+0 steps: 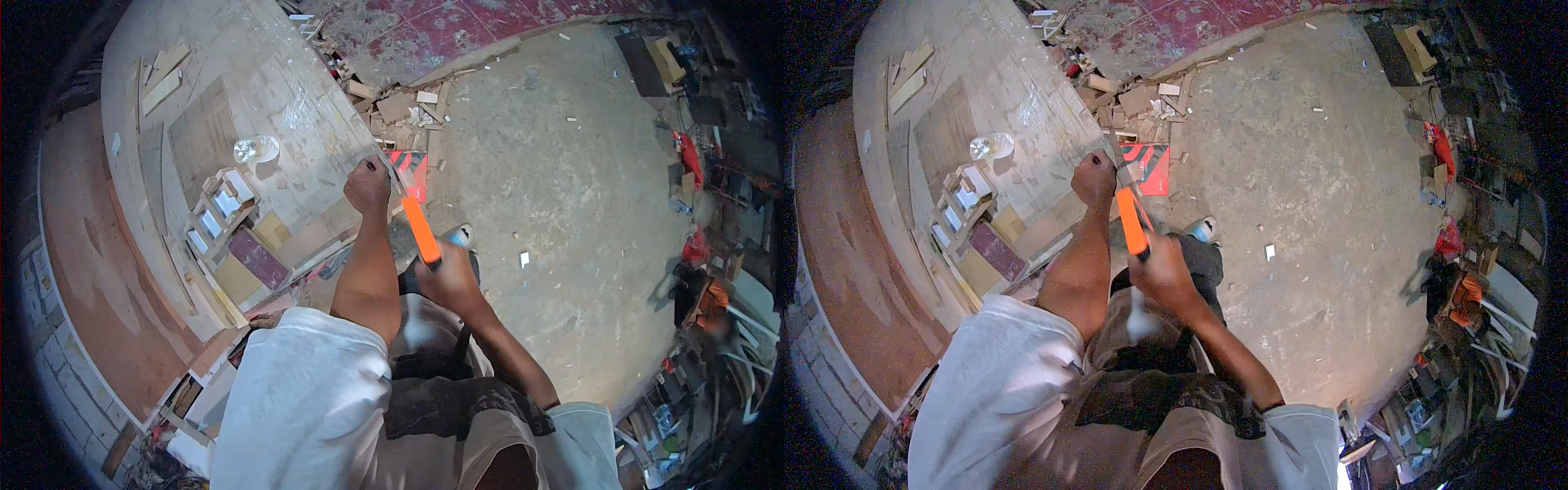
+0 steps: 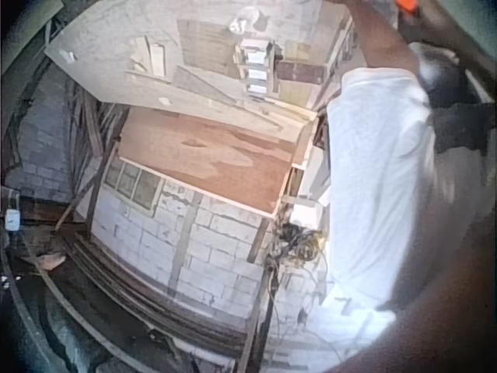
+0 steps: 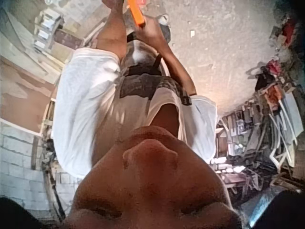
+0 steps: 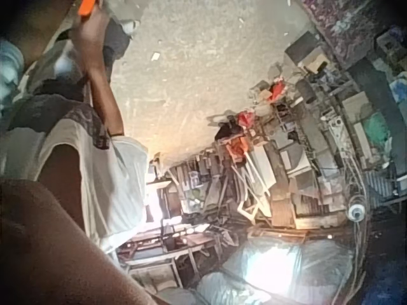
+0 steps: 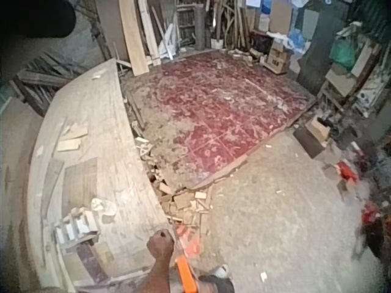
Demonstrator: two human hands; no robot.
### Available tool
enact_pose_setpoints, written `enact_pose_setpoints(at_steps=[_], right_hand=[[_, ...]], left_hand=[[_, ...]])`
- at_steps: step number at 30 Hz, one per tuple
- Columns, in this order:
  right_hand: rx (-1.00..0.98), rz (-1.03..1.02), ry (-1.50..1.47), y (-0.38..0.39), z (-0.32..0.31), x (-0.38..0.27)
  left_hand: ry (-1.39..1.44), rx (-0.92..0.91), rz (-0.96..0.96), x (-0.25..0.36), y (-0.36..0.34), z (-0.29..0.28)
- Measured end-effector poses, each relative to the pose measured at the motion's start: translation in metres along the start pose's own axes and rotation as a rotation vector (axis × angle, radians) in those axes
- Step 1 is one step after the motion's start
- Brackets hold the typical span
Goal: The recorder uses a hand saw to cut through a small piece of wood held in their left hand.
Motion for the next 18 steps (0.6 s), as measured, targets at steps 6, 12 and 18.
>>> enact_pose_setpoints(at_steps=[6,12,18], right_hand=[[0.12,-0.018,0.052,-0.044,0.008,0.019],[-0.065,0.044,0.004,0.005,0.002,-0.003],[0.125,-0.028,0.048,-0.048,0.004,0.02]], left_hand=[[-0.024,-0.048,-0.013,0.011,0.002,0.007],[-0.03,0.005,-0.015,0.0,0.002,-0.008],[-0.011,-0.066,-0.052,0.017,0.005,0.004]])
Point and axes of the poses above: each hand's wrist, its own y-axis away from the middle knuckle, its own z-axis out of the palm, x = y × z, the point moved 6 cm from there along -y, towards the middle knuckle, and after that the axes turned 10 degrees about -x, right-handed, at the moved point
